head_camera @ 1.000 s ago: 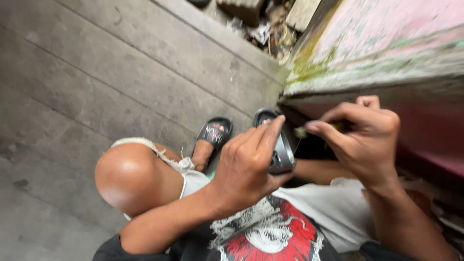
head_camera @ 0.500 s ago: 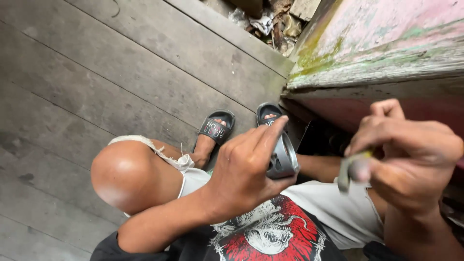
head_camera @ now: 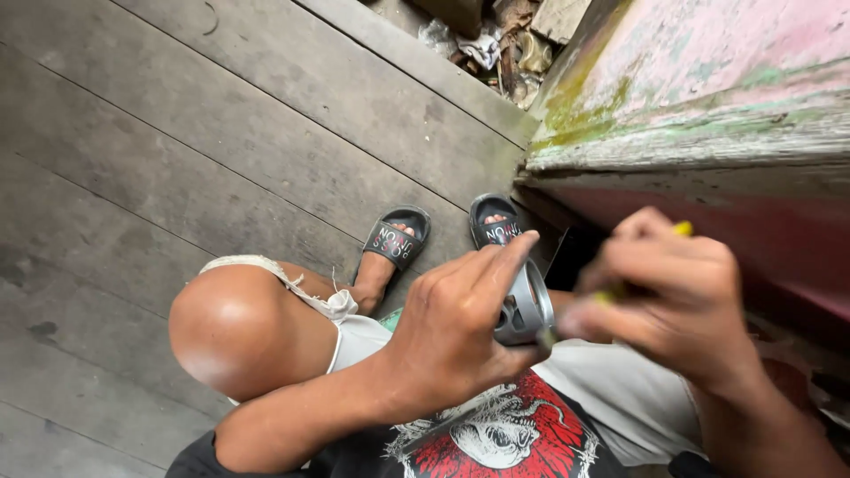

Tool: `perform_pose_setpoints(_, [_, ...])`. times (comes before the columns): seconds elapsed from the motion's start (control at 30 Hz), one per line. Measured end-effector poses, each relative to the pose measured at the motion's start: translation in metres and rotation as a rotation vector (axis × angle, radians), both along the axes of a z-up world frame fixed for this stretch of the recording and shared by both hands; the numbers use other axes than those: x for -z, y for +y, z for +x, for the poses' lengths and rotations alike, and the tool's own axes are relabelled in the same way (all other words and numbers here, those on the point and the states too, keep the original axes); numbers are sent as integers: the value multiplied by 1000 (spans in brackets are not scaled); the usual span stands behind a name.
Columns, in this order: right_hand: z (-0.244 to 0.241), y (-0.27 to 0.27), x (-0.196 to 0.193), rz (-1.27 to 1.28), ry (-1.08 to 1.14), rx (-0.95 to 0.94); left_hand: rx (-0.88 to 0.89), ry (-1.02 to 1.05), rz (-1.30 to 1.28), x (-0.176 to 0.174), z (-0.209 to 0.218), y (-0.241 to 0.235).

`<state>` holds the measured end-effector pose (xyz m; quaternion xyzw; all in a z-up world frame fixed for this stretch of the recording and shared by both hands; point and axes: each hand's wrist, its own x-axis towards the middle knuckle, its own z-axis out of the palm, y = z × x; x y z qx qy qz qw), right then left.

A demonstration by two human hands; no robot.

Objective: Sanding the surface and edges of a motorcycle engine piston by hand using a small abrasive tool.

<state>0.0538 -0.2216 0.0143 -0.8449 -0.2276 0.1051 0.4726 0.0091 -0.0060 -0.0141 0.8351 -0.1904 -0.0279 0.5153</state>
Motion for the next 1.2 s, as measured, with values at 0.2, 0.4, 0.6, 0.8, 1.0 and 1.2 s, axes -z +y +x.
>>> perform_pose_setpoints(0.2, [0, -14, -1, -89, -73, 139, -18, 3, 7, 1, -1, -1])
perform_pose_setpoints(0.4, [-2, -9, 12, -74, 34, 29, -4, 5, -5, 1, -2, -2])
perform_pose_setpoints(0.6, [2, -9, -5, 100, 85, -68, -9, 2, -23, -1, -3, -2])
perform_pose_setpoints(0.8, [-4, -10, 8, -262, -33, 81, -20, -6, -42, -1, -2, -2])
perform_pose_setpoints(1.0, [-7, -17, 15, -260, -5, 149, -1, 21, -19, 0, -3, -2])
perform_pose_setpoints(1.2, [-1, -16, 19, -316, 47, 178, -3, 21, -30, 0, -3, -2])
